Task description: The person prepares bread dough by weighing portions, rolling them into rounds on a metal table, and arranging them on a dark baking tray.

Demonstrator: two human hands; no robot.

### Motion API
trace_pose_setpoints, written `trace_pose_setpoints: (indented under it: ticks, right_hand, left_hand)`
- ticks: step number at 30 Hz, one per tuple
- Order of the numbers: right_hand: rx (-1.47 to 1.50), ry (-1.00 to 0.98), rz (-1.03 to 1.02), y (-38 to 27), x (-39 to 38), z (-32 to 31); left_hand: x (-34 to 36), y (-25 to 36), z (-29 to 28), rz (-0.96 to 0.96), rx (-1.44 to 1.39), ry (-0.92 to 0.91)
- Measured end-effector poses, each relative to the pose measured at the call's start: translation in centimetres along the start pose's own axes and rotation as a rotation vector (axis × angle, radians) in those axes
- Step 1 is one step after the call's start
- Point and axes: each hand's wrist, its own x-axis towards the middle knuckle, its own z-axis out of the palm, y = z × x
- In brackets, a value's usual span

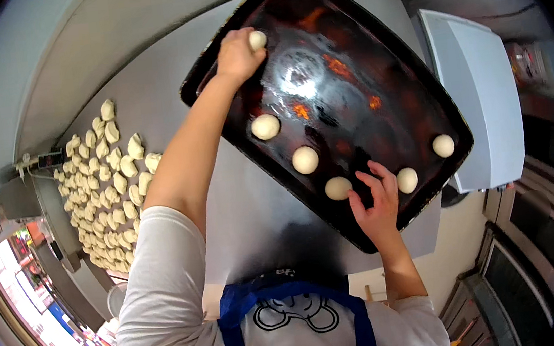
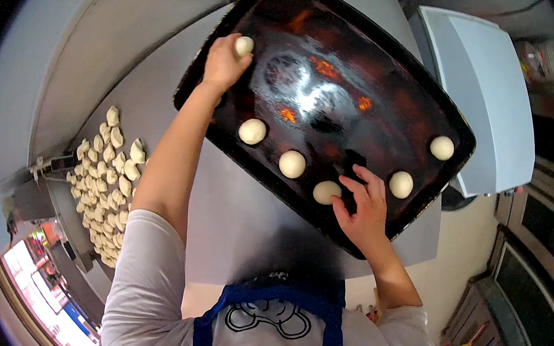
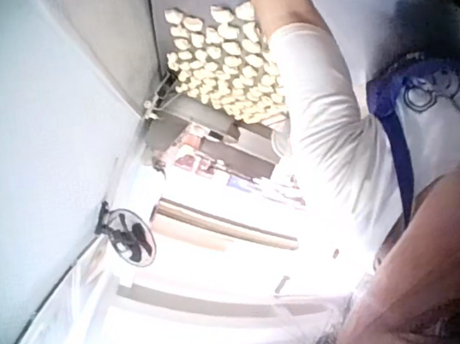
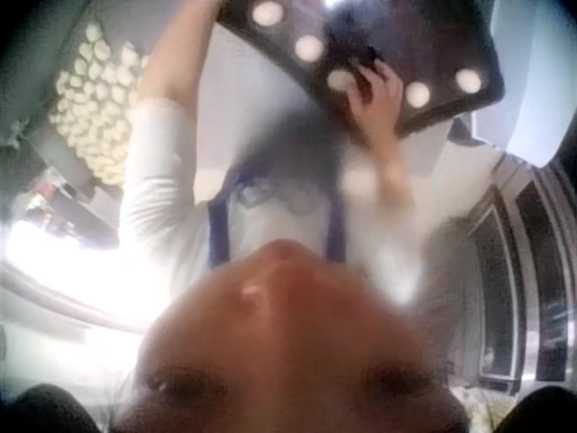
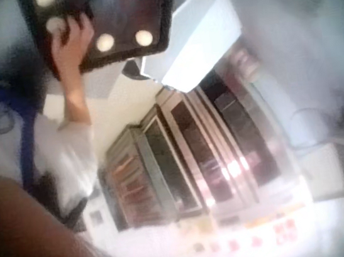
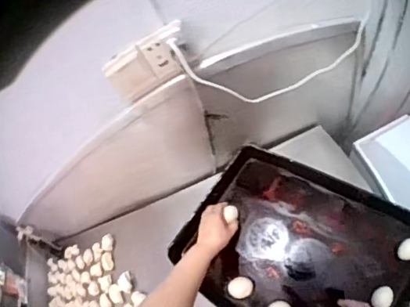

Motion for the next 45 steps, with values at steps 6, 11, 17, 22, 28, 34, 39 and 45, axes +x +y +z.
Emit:
trace_pose_setpoints:
  ticks: [6,11,17,22,28,34,39,45]
  right_hand:
    - [0.050,0.124,0.009,-1.2,-0.4,1.2]
    - [0.070,0.027,-0.167,-5.2,3.4,4.7]
    - [0.144,-0.185,-0.222,-13.4,7.1,9.5]
    - [0.204,-0.515,-0.366,-21.2,4.7,20.1]
    - [-0.087,-0.753,-0.566,-29.3,2.2,36.7]
    - [-0.265,-0.484,-0.621,-29.6,-4.6,43.3]
    - [-0.118,-0.627,-0.771,-27.4,-3.1,40.5]
    - [0.189,-0.471,-0.541,-29.8,-6.8,31.8]
  left_hand:
    - [-4.7,0.2,-2.9,0.208,-0.030,0.108]
    - [-21.2,-4.7,-7.9,0.350,-0.011,0.011]
    - [-50.4,-10.0,-7.6,-0.161,0.032,-0.025]
    - [-61.4,-8.4,-5.5,-0.444,-0.046,0.141]
    - [-63.3,-8.5,-5.3,-0.398,-0.247,0.216]
    - [-73.1,-11.6,-5.0,-0.580,-0.430,0.370]
    - [-67.9,-18.6,-11.2,-0.786,-0.408,0.525]
    - [-60.5,-27.8,-13.9,-0.932,-0.065,0.491]
